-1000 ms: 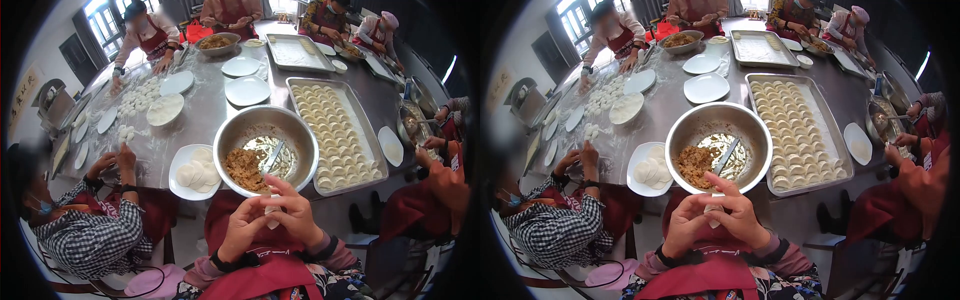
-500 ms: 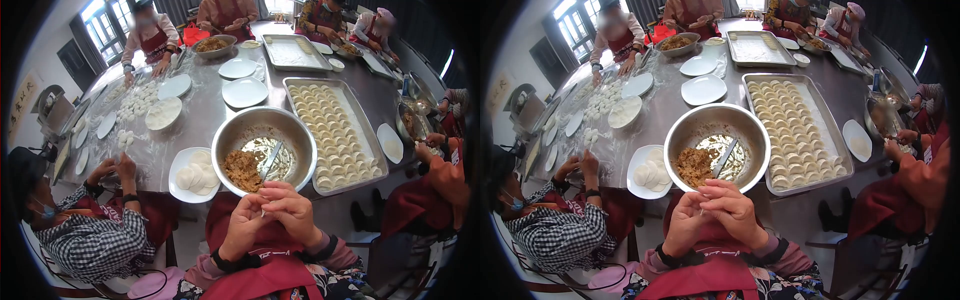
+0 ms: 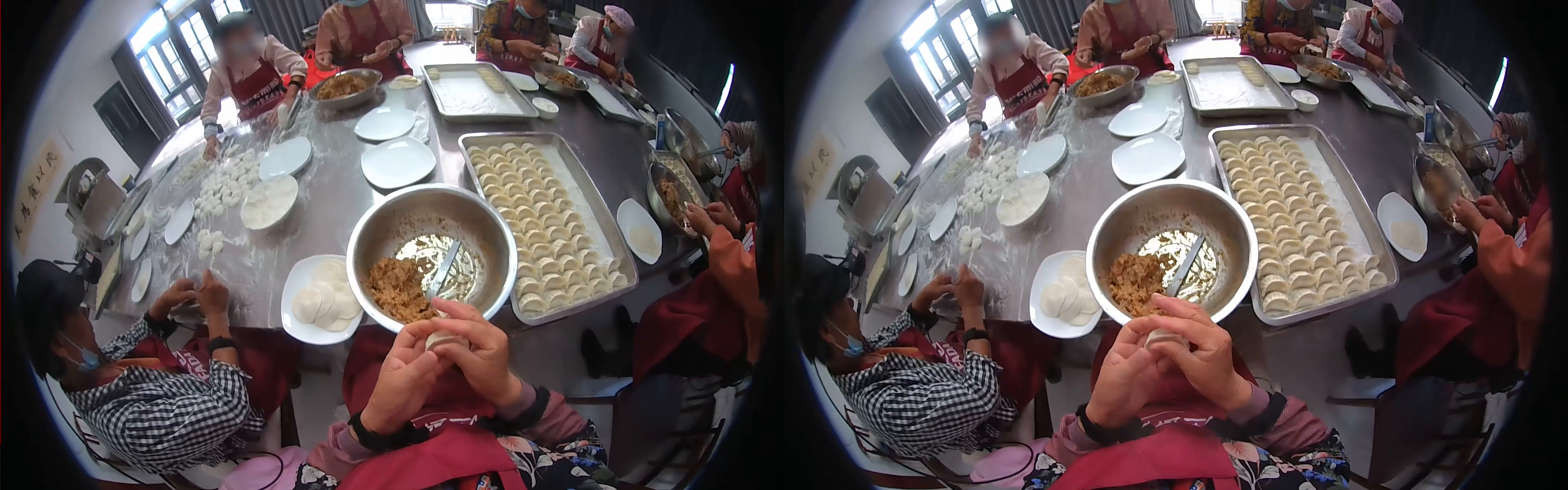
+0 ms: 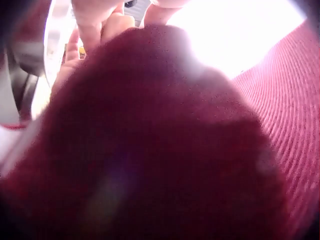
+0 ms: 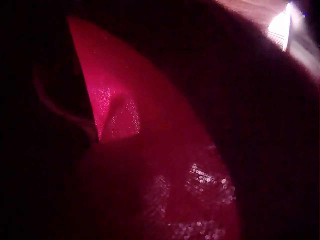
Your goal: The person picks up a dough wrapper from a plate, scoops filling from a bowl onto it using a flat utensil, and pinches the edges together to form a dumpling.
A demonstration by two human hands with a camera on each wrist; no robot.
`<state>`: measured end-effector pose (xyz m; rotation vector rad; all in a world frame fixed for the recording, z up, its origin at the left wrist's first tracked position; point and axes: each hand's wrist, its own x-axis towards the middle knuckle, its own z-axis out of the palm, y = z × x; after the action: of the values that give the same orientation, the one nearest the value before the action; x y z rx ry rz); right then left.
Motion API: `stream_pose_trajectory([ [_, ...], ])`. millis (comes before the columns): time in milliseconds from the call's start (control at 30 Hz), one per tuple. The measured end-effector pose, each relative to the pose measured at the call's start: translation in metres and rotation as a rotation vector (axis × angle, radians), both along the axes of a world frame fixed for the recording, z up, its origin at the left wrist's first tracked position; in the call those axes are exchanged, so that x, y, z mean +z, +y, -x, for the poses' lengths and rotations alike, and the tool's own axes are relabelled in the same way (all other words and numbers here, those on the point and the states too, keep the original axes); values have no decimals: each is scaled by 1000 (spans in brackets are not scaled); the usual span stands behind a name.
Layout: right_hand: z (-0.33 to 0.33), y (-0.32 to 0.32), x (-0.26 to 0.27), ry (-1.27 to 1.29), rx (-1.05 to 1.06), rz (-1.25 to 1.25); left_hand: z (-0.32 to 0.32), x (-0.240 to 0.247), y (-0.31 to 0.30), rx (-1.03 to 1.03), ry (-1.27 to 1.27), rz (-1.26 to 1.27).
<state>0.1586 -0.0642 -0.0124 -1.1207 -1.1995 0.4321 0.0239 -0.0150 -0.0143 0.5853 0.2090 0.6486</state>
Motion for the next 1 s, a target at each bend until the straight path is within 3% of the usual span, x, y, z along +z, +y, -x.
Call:
stream_pose_trajectory([
  [133,-1,1,2,-46,-119,-26,-8,0,5,-41,-129,71],
  [200,-6,-1,-4,-23,-99,-31,-12,4,3,-73,-98,18],
  [400,-10,1,-4,-52,-50,-52,-14,3,-1,-63,-107,167],
  [500,-6,0,2,64,-204,-39,-15,2,-2,-42,-128,169],
  [567,-7,0,-2,-121,-283,-95,-16,-2,-3,-50,-183,156],
  [700,-14,-1,-8,-166,-211,-92,-21,1,-6,-62,-187,172],
  [767,-15,-2,-10,-230,-213,-76,-22,6,-10,-8,-20,122],
  [1000,-16,-5,-6,-204,-179,-67,-16,-11,-5,-67,-91,173],
])
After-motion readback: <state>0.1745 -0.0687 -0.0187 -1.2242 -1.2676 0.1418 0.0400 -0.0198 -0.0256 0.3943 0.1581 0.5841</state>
